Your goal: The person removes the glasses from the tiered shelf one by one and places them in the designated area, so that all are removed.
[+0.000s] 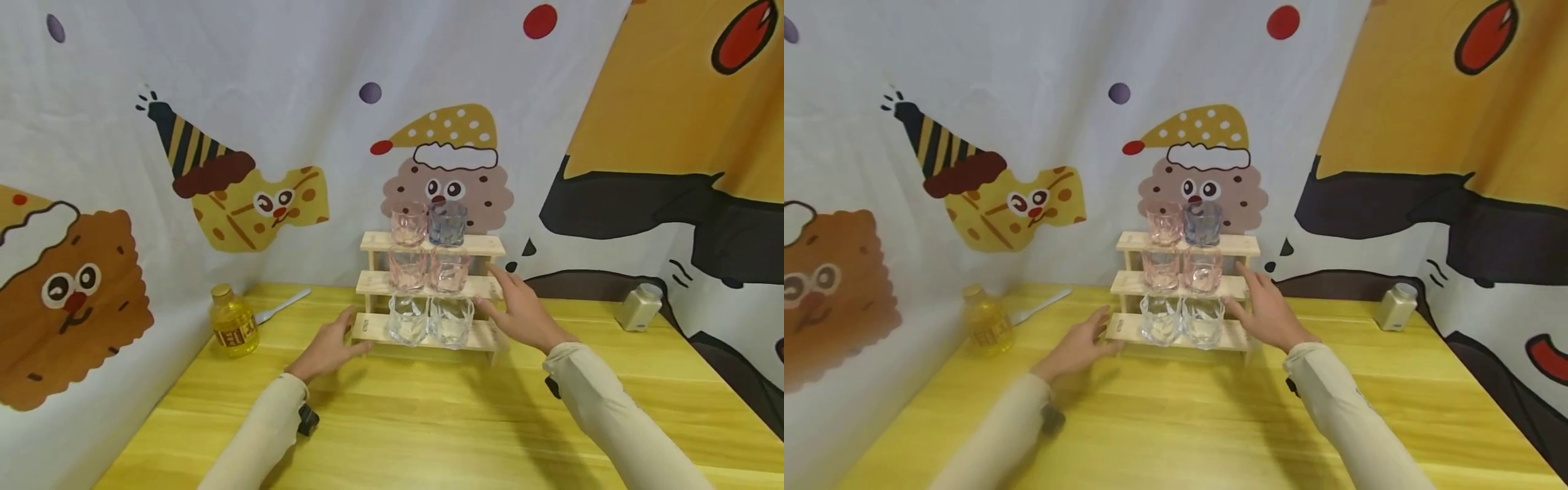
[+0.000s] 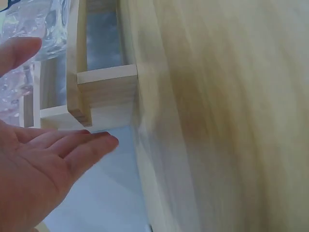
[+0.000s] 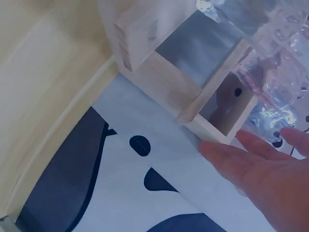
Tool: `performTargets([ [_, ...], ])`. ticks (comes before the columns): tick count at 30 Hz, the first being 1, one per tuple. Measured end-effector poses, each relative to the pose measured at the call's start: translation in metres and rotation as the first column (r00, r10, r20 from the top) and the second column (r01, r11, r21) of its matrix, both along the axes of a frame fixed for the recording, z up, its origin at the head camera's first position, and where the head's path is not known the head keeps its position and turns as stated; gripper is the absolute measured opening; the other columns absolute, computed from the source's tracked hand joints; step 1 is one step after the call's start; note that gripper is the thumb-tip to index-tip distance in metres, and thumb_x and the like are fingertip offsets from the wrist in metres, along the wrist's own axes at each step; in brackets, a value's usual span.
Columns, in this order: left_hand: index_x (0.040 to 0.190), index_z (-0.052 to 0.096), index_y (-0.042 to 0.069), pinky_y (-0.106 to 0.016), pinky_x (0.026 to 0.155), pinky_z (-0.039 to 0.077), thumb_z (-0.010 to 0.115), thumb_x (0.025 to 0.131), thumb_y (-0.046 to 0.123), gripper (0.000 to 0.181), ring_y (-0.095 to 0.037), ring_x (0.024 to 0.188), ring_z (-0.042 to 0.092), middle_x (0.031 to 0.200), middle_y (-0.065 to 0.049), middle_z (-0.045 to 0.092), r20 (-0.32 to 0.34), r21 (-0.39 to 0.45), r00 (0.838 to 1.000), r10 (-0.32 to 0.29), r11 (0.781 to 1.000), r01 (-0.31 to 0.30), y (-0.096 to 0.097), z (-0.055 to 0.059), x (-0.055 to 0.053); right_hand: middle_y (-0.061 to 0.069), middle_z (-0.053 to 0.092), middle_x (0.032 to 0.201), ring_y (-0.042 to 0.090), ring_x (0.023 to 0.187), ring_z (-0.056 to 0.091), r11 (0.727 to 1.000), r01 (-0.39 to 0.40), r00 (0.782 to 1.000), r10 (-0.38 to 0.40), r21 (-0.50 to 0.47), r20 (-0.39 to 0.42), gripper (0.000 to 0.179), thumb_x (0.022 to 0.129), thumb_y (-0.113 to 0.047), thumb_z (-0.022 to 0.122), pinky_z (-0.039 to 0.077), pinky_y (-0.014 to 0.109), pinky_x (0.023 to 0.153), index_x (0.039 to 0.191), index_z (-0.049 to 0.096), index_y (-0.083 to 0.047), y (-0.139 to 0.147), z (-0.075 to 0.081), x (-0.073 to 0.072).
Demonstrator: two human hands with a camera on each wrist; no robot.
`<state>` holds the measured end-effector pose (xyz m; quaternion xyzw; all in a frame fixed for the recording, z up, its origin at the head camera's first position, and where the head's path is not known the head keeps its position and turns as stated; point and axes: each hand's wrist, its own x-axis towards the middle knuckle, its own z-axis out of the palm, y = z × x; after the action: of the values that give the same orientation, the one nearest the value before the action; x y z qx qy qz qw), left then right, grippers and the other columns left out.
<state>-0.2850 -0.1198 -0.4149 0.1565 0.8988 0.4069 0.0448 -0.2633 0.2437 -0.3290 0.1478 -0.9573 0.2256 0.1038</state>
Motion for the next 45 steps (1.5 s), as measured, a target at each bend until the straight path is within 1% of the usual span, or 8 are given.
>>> performTargets([
  [7, 0.161, 0.021, 0.007, -0.056, 0.114, 0.042, 0.070, 0.095, 0.034, 0.087, -0.044, 0.142, 0.044, 0.160, -0.026, 0.032, 0.035, 0.044, 0.999, -0.002, 0.999, 0.001, 0.005, 0.001, -0.005, 0.030, 0.034, 0.158, 0.051, 0.143, 0.034, 0.998, 0.015, 1.000, -0.014, -0.067, 0.024, 0.079, 0.103, -0.048, 0.050, 0.032, 0.071, 0.112, 0.161, 0.018, -0.006, 0.000, 0.009, -0.020],
  [12, 0.159, 0.026, 0.008, -0.056, 0.111, 0.045, 0.069, 0.096, 0.032, 0.081, -0.043, 0.140, 0.047, 0.157, -0.026, 0.040, 0.034, 0.034, 0.999, 0.011, 0.999, -0.012, 0.008, 0.002, -0.006, 0.029, 0.035, 0.158, 0.049, 0.142, 0.037, 0.995, 0.041, 0.999, -0.039, -0.089, 0.028, 0.079, 0.103, -0.047, 0.052, 0.033, 0.069, 0.113, 0.161, 0.018, -0.007, -0.001, 0.018, -0.035],
  [17, 0.160, 0.021, 0.004, -0.054, 0.111, 0.045, 0.067, 0.097, 0.030, 0.082, -0.040, 0.140, 0.048, 0.156, -0.024, 0.042, 0.059, 0.062, 0.998, 0.037, 0.997, -0.040, 0.012, 0.002, -0.009, 0.028, 0.034, 0.159, 0.048, 0.143, 0.038, 0.994, 0.043, 0.999, -0.040, -0.096, 0.030, 0.076, 0.103, -0.040, 0.054, 0.034, 0.068, 0.113, 0.162, 0.017, -0.008, -0.008, 0.033, -0.050],
  [21, 0.159, 0.023, 0.003, -0.054, 0.112, 0.044, 0.066, 0.098, 0.031, 0.080, -0.040, 0.141, 0.047, 0.158, -0.023, 0.039, 0.056, 0.053, 0.997, 0.054, 0.997, -0.057, 0.013, 0.001, -0.013, 0.027, 0.032, 0.160, 0.048, 0.144, 0.036, 0.993, 0.037, 0.998, -0.032, -0.114, 0.051, 0.075, 0.103, -0.038, 0.054, 0.034, 0.068, 0.113, 0.162, 0.016, -0.010, -0.013, 0.046, -0.061],
  [27, 0.157, 0.030, 0.003, -0.052, 0.109, 0.048, 0.067, 0.097, 0.031, 0.077, -0.038, 0.138, 0.051, 0.152, -0.022, 0.048, 0.047, 0.041, 0.997, 0.060, 0.997, -0.062, 0.015, -0.003, -0.019, 0.024, 0.031, 0.162, 0.046, 0.145, 0.036, 0.988, 0.041, 0.997, -0.032, -0.147, 0.067, 0.078, 0.102, -0.041, 0.056, 0.036, 0.066, 0.113, 0.162, 0.017, -0.010, -0.021, 0.062, -0.079],
  [32, 0.157, 0.030, 0.002, -0.052, 0.109, 0.048, 0.067, 0.097, 0.033, 0.077, -0.038, 0.137, 0.052, 0.152, -0.022, 0.049, 0.045, 0.023, 0.997, 0.065, 0.998, -0.066, 0.013, -0.005, -0.021, 0.024, 0.032, 0.162, 0.045, 0.141, 0.044, 0.987, 0.030, 0.998, -0.022, -0.158, 0.052, 0.078, 0.100, -0.038, 0.060, 0.040, 0.064, 0.111, 0.161, 0.020, -0.009, -0.030, 0.071, -0.096],
  [38, 0.158, 0.030, 0.004, -0.054, 0.110, 0.047, 0.069, 0.096, 0.034, 0.079, -0.039, 0.139, 0.049, 0.156, -0.022, 0.043, 0.041, 0.013, 0.998, 0.056, 0.998, -0.056, 0.010, -0.006, -0.020, 0.025, 0.034, 0.159, 0.045, 0.141, 0.042, 0.986, 0.076, 0.994, -0.062, -0.150, 0.095, 0.080, 0.101, -0.041, 0.059, 0.040, 0.062, 0.112, 0.161, 0.018, -0.007, -0.038, 0.074, -0.111],
  [45, 0.158, 0.030, 0.004, -0.054, 0.110, 0.046, 0.071, 0.095, 0.034, 0.081, -0.040, 0.140, 0.048, 0.157, -0.022, 0.042, 0.053, 0.015, 0.998, 0.046, 0.999, -0.047, 0.011, -0.005, -0.021, 0.024, 0.033, 0.160, 0.044, 0.146, 0.036, 0.975, 0.130, 0.985, -0.107, -0.179, 0.132, 0.083, 0.099, -0.042, 0.060, 0.036, 0.061, 0.116, 0.162, 0.015, -0.011, -0.047, 0.072, -0.119],
])
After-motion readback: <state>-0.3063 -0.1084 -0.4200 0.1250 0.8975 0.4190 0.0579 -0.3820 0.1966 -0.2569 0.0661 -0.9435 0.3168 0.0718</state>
